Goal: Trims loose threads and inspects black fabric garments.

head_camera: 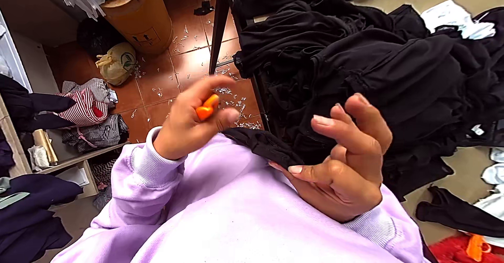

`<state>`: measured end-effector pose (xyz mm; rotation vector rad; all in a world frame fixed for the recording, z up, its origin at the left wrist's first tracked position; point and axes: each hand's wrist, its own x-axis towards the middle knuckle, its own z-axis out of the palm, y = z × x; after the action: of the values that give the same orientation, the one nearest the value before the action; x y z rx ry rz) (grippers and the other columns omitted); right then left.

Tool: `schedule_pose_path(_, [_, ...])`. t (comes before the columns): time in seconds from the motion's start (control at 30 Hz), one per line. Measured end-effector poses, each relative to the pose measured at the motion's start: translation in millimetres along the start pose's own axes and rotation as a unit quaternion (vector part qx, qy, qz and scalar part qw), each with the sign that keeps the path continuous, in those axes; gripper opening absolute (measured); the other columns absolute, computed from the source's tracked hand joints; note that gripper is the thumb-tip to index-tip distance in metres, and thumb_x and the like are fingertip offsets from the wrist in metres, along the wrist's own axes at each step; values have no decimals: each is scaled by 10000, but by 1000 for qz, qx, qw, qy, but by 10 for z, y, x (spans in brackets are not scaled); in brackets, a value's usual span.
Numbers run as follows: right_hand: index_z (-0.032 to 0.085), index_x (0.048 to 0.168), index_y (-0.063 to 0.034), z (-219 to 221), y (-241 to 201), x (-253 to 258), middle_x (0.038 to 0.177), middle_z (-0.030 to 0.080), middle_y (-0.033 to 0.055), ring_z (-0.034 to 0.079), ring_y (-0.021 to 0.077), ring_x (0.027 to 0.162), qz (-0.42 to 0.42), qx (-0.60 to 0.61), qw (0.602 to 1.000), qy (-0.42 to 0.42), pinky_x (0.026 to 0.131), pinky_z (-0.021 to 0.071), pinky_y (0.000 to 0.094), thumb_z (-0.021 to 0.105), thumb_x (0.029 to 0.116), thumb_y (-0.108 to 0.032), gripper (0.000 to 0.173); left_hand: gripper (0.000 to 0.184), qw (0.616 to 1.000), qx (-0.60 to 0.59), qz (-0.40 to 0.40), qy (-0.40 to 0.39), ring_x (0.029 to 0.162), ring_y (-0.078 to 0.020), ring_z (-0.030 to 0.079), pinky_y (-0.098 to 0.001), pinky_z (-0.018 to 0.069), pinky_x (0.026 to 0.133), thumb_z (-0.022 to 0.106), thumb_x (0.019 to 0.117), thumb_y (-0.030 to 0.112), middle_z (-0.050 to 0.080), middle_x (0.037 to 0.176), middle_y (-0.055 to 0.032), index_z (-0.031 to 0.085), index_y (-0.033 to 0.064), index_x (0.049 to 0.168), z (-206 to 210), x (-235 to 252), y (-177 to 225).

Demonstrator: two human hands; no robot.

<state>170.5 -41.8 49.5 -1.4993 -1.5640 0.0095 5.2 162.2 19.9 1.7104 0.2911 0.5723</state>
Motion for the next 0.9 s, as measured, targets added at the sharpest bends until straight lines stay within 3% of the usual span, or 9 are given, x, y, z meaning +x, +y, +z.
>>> schedule_pose_path(0.13, [564, 911, -123, 14, -26, -51, 1058, 746, 2, 682, 185, 1154, 45, 39, 998, -8, 1092, 507, 437, 754, 929, -121, 190, 217, 982, -37, 88, -162, 784, -74, 621, -202, 508, 711, 736, 902, 101, 693, 832, -96, 739, -74, 1030, 226, -16, -22])
schedule_pose_path(0.23, [558, 948, -138, 45, -69, -82, 977, 734, -42, 700, 78, 985, 115, 69, 991, 28, 953, 554, 282, 720, 957, -144, 163, 167, 991, -74, 74, -83, 789, -33, 625, -180, 520, 733, 646, 972, 70, 692, 833, -75, 723, -76, 944, 203, -33, -80])
schedule_pose_path(0.3, [593, 979, -186, 51, -101, -73, 1012, 722, -89, 701, 44, 971, 168, 122, 976, 59, 863, 592, 206, 733, 947, -132, 153, 165, 994, -107, 31, 13, 698, 38, 581, -143, 501, 640, 625, 1008, 99, 672, 800, 21, 702, -42, 974, 149, -41, -136])
schedule_pose_path(0.47, [601, 1026, -231, 42, -116, -46, 1030, 721, -82, 699, 34, 936, 266, 261, 921, 113, 817, 588, 168, 714, 945, -74, 209, 408, 977, 136, 61, 154, 675, -45, 512, -196, 396, 605, 652, 1004, 244, 546, 704, -33, 549, 46, 662, -15, 15, -250])
schedule_pose_path(0.53, [598, 1035, -235, 48, -110, -47, 1031, 706, -77, 684, 33, 938, 281, 309, 901, 119, 836, 576, 180, 682, 961, -73, 197, 314, 984, 113, 64, 119, 819, -65, 573, -186, 464, 708, 686, 974, 237, 624, 885, -81, 633, 22, 751, 11, 16, -177])
schedule_pose_path(0.63, [595, 1046, -220, 58, -108, -46, 1022, 675, -62, 667, 47, 927, 291, 364, 877, 119, 837, 575, 208, 652, 977, -66, 178, 360, 995, 36, 80, 39, 830, -32, 548, -147, 466, 700, 734, 933, 216, 639, 1059, -111, 692, -85, 1128, 148, 33, -70])
schedule_pose_path(0.73, [603, 1049, -222, 60, -125, -35, 1019, 668, -64, 668, 52, 937, 295, 401, 860, 113, 880, 582, 240, 657, 982, -87, 160, 328, 993, -36, 110, 1, 783, -26, 529, -136, 442, 661, 752, 909, 169, 637, 985, -118, 710, -110, 1077, 364, 67, -12])
schedule_pose_path(0.8, [605, 1048, -222, 62, -136, -32, 1007, 661, -65, 672, 60, 940, 295, 415, 854, 108, 929, 586, 278, 656, 982, -92, 154, 198, 991, -66, 118, -3, 851, -62, 577, -171, 487, 743, 724, 922, 104, 652, 951, -121, 731, -89, 968, 457, 87, 6])
schedule_pose_path(0.9, [607, 1042, -218, 62, -141, -42, 1014, 663, -54, 667, 61, 930, 307, 415, 848, 122, 861, 582, 236, 648, 985, -76, 159, 158, 990, -62, 117, 43, 888, -86, 613, -201, 511, 794, 679, 942, 51, 663, 913, -121, 710, -71, 847, 469, 113, 3])
